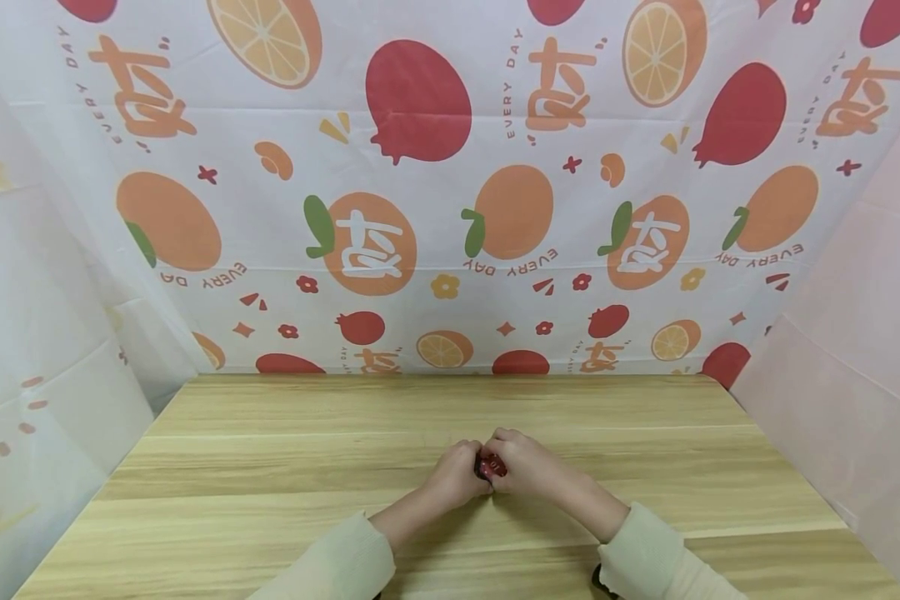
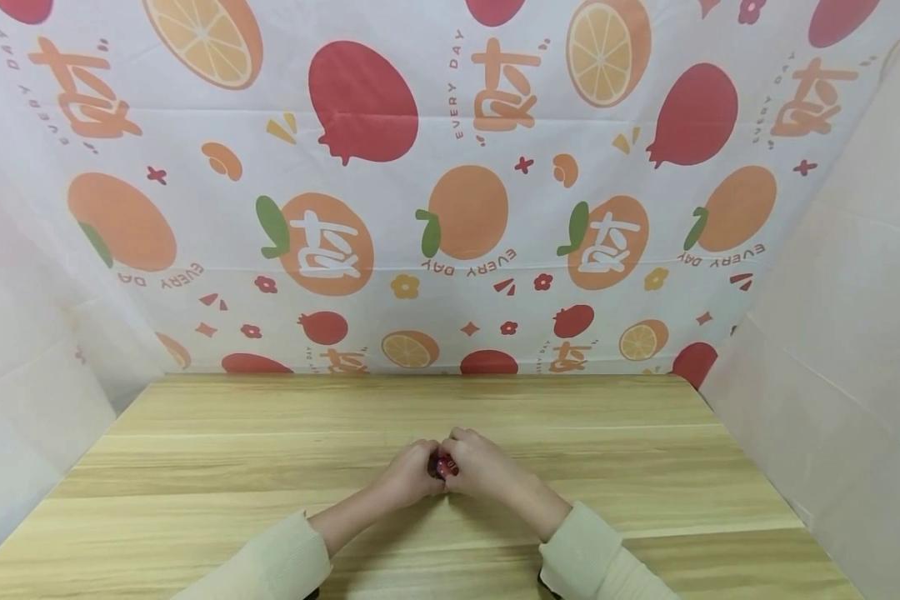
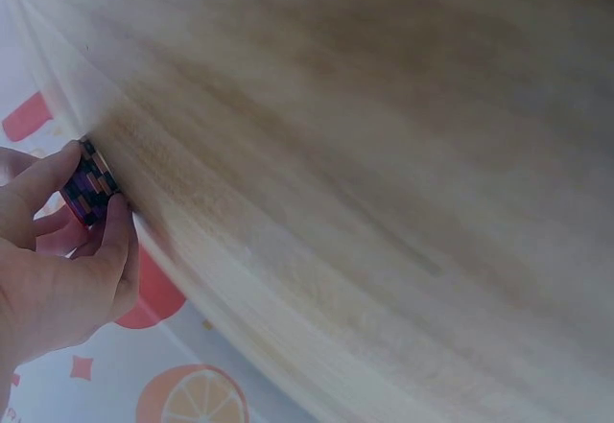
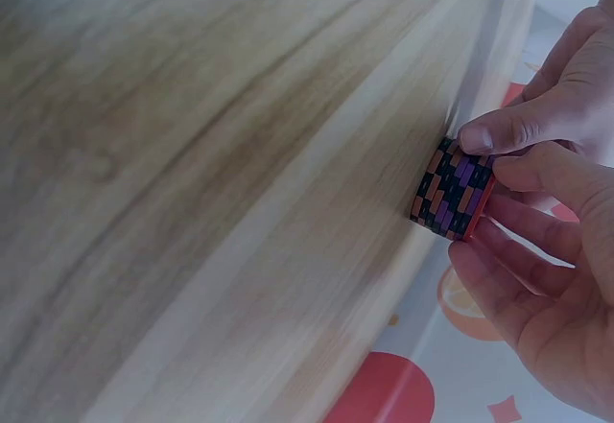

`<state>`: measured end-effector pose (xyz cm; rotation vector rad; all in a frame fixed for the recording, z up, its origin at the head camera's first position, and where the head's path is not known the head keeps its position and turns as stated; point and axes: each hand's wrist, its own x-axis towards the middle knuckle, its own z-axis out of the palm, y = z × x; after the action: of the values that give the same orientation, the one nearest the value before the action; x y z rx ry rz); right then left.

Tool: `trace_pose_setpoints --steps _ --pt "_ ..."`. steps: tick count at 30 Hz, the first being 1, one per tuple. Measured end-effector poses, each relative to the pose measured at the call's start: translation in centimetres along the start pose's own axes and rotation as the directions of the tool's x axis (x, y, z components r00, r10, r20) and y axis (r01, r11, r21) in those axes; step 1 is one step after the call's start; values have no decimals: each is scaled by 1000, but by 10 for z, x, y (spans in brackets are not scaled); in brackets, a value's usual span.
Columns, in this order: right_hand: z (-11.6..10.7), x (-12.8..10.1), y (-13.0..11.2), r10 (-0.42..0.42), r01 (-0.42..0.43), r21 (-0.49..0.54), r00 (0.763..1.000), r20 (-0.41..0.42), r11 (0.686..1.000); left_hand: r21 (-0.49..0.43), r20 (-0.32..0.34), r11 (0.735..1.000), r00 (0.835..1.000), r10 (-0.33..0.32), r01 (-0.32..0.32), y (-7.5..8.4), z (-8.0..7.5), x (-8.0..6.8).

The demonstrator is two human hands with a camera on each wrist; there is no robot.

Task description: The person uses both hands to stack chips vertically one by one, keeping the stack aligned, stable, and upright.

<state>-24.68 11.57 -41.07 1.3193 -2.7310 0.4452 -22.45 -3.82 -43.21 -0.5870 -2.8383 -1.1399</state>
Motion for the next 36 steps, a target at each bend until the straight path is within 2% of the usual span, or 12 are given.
trace_pose_setpoints --steps 9,27,31,36 --pt "1 0 0 -25 24 -22 999 -23 999 -6 1 1000 1000 6 -6 0 0 0" --pt "3 0 -1 -17 17 -16 999 -30 1000 -4 3 1000 1000 -3 3 -1 0 0" --pt "2 -1 1 9 -8 48 1000 -23 999 -15 7 1000 1000 -12 12 -1 0 -1" --pt "-1 -6 3 145 -147 204 989 25 968 -23 15 999 999 -33 33 0 0 -1"
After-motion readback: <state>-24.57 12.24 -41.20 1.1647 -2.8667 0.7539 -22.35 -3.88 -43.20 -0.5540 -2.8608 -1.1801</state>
